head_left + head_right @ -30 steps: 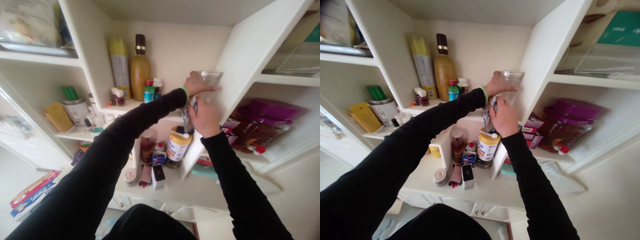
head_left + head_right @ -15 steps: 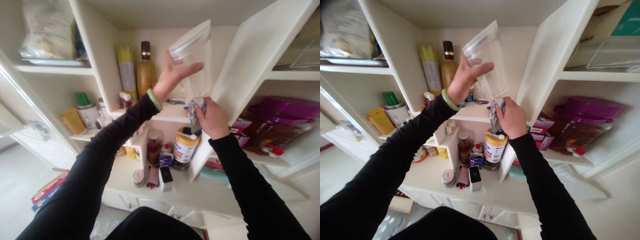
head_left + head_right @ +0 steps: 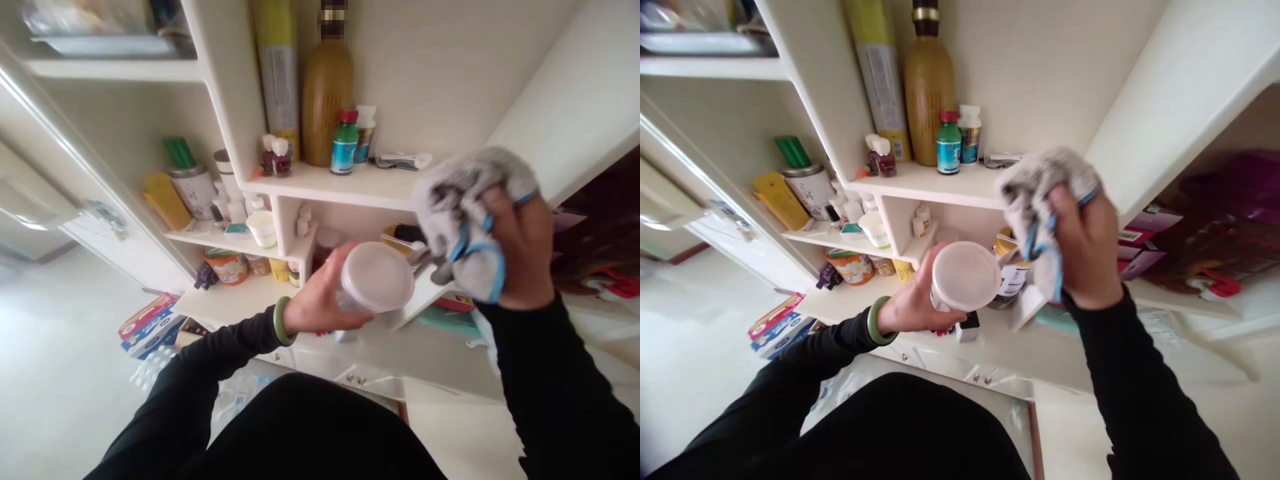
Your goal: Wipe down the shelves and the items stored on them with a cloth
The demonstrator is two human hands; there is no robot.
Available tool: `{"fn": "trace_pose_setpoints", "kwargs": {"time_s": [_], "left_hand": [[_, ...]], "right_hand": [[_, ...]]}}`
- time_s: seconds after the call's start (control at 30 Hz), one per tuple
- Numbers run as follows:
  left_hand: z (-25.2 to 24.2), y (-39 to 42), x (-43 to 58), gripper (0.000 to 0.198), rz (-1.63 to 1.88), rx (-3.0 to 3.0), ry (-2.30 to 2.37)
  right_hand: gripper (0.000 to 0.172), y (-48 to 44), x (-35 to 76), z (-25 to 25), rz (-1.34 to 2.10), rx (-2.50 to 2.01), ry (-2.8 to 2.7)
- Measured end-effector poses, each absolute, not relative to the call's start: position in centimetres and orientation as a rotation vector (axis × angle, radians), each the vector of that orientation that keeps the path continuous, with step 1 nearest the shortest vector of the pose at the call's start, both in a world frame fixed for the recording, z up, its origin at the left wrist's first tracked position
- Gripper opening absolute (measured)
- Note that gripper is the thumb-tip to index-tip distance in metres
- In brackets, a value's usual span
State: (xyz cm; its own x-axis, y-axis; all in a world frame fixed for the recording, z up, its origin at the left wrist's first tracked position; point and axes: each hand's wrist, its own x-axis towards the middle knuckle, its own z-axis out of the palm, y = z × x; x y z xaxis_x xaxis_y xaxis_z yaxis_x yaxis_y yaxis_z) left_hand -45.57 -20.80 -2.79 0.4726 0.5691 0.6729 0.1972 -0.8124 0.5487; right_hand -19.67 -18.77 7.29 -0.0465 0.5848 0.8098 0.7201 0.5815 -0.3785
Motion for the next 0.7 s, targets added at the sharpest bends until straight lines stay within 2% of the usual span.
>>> {"fn": "trace_pose_setpoints", "kwargs": {"time_s": [0.07, 0.17, 0.23, 0.3, 0.4, 0.47, 0.6, 0.7], "left_hand": [[-4.7, -20.7, -45.2, 0.101, 1.242, 2.267, 0.705], [-7.3, -20.6, -44.7, 0.074, 1.207, 2.203, 0.681], [-9.0, -20.5, -44.5, 0.06, 1.188, 2.191, 0.7], [-10.4, -20.5, -44.3, 0.065, 1.196, 2.196, 0.799], [-11.3, -20.6, -44.1, 0.091, 1.21, 2.227, 0.851], [-11.0, -20.8, -44.1, 0.101, 1.182, 2.257, 0.795], [-9.1, -21.9, -45.6, 0.107, 1.184, 2.309, 0.628], [-8.3, -22.4, -49.0, 0.108, 1.31, 2.244, 0.626]], "right_hand": [[0.036, -21.1, -21.9, 5.4, 0.038, -0.96, -1.939], [0.048, -22.7, -24.9, 1.7, 0.129, -0.87, -2.283], [0.05, -22.4, -26.0, -0.5, 0.125, -0.966, -2.307], [0.047, -21.5, -26.3, -1.9, 0.085, -1.09, -2.271], [0.046, -20.2, -26.3, -2.3, 0.002, -1.287, -2.254], [0.045, -19.4, -26.3, -1.8, -0.03, -1.394, -2.265], [0.043, -18.2, -25.3, -0.7, -0.13, -1.43, -2.23], [0.044, -18.1, -23.0, 0.4, -0.275, -1.308, -2.106]]}}
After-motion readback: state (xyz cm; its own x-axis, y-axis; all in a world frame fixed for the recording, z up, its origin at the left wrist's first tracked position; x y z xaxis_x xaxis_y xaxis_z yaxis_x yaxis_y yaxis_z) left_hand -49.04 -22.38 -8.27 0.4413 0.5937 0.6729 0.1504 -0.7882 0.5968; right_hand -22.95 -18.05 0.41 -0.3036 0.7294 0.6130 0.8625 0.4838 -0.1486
